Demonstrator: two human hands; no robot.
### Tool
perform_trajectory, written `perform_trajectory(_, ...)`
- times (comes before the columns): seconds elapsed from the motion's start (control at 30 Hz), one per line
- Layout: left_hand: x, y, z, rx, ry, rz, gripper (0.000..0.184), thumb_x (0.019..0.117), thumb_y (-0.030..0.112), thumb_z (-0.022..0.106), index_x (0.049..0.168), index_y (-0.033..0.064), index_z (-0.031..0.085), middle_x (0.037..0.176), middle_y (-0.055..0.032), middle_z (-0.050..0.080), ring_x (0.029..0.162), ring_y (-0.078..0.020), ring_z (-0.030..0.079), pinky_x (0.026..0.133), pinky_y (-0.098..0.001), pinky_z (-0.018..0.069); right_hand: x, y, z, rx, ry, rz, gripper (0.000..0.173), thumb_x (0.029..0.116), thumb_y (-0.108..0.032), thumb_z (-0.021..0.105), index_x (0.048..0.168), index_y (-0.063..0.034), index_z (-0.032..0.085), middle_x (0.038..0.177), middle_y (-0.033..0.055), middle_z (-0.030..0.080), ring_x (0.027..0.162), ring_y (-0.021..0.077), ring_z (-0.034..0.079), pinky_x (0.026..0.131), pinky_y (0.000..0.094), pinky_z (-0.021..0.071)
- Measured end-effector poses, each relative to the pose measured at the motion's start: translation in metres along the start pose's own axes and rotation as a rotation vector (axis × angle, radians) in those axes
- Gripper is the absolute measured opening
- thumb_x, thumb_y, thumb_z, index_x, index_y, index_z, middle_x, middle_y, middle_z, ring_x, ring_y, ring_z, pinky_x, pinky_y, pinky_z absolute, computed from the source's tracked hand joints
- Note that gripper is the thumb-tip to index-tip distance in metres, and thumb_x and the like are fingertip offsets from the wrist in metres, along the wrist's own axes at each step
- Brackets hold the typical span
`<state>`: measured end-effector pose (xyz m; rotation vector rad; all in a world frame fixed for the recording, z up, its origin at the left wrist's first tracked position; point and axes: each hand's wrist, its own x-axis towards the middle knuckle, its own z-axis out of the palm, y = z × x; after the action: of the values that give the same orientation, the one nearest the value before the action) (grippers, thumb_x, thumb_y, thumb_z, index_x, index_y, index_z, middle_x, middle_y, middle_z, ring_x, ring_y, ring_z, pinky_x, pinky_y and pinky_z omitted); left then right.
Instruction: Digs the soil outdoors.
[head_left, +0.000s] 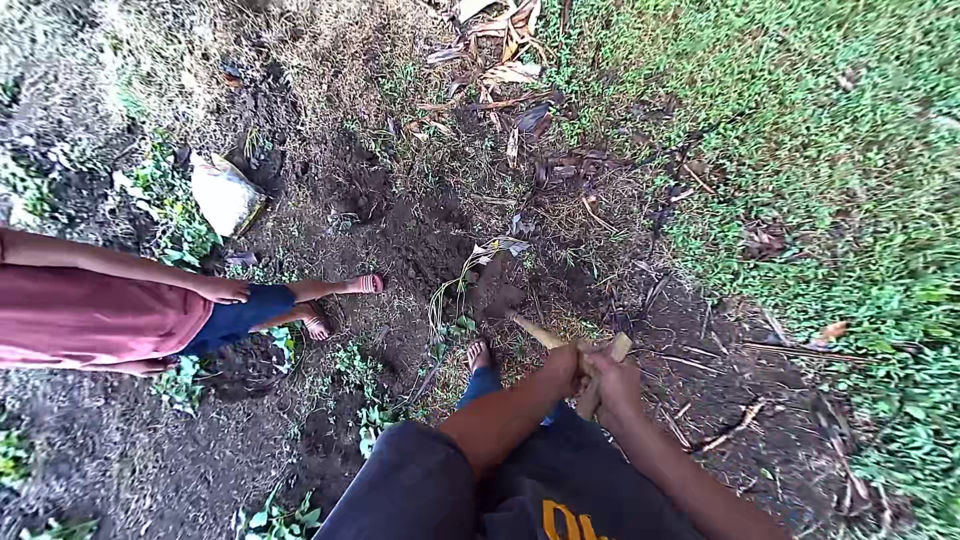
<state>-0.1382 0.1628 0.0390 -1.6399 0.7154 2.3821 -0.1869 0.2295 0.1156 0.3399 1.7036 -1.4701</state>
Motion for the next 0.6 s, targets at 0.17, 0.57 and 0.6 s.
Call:
perform_trajectory(0.17, -0.018, 0.001, 0.028, -0.04, 0.172, -0.014, 0.034, 0.1078, 0.035, 0.047, 0.1, 0.0056, 0.061, 0.075, -0.0066, 0.061, 0.059, -0.0155, 0.057, 0.053, -0.0331, 0.0481, -0.011, -0.008, -0.014, 0.051, 0.01, 0.037, 0.02, 0.0935, -0.009, 0.065, 0.11, 0.0012, 0.069, 0.094, 0.0148, 0.072, 0.061, 0.0216, 0.064, 0.051, 0.0372, 0.055)
perform_trajectory(0.57, 0.006, 0.033, 0.007, -0.047, 0.278, -0.094, 0.025, 0.104, 0.028, 0.053, 0.089, 0.0088, 0.06, 0.066, -0.0042, 0.056, 0.051, -0.014, 0.052, 0.046, -0.0314, 0.0432, 0.0, -0.018, 0.026, 0.103, -0.021, 0.152, 0.02, 0.0996, -0.017, 0.062, 0.111, -0.002, 0.069, 0.077, 0.013, 0.065, 0.05, 0.02, 0.057, 0.044, 0.0383, 0.0536)
perform_trajectory(0.6, 0.007, 0.037, 0.004, -0.045, 0.283, -0.105, 0.025, 0.1039, 0.028, 0.054, 0.092, 0.0079, 0.061, 0.069, -0.0052, 0.057, 0.054, -0.0151, 0.053, 0.049, -0.0331, 0.0453, 0.001, -0.018, 0.03, 0.102, -0.012, 0.164, 0.022, 0.0992, -0.017, 0.062, 0.114, -0.0022, 0.068, 0.078, 0.0129, 0.064, 0.05, 0.0199, 0.057, 0.044, 0.0386, 0.0534)
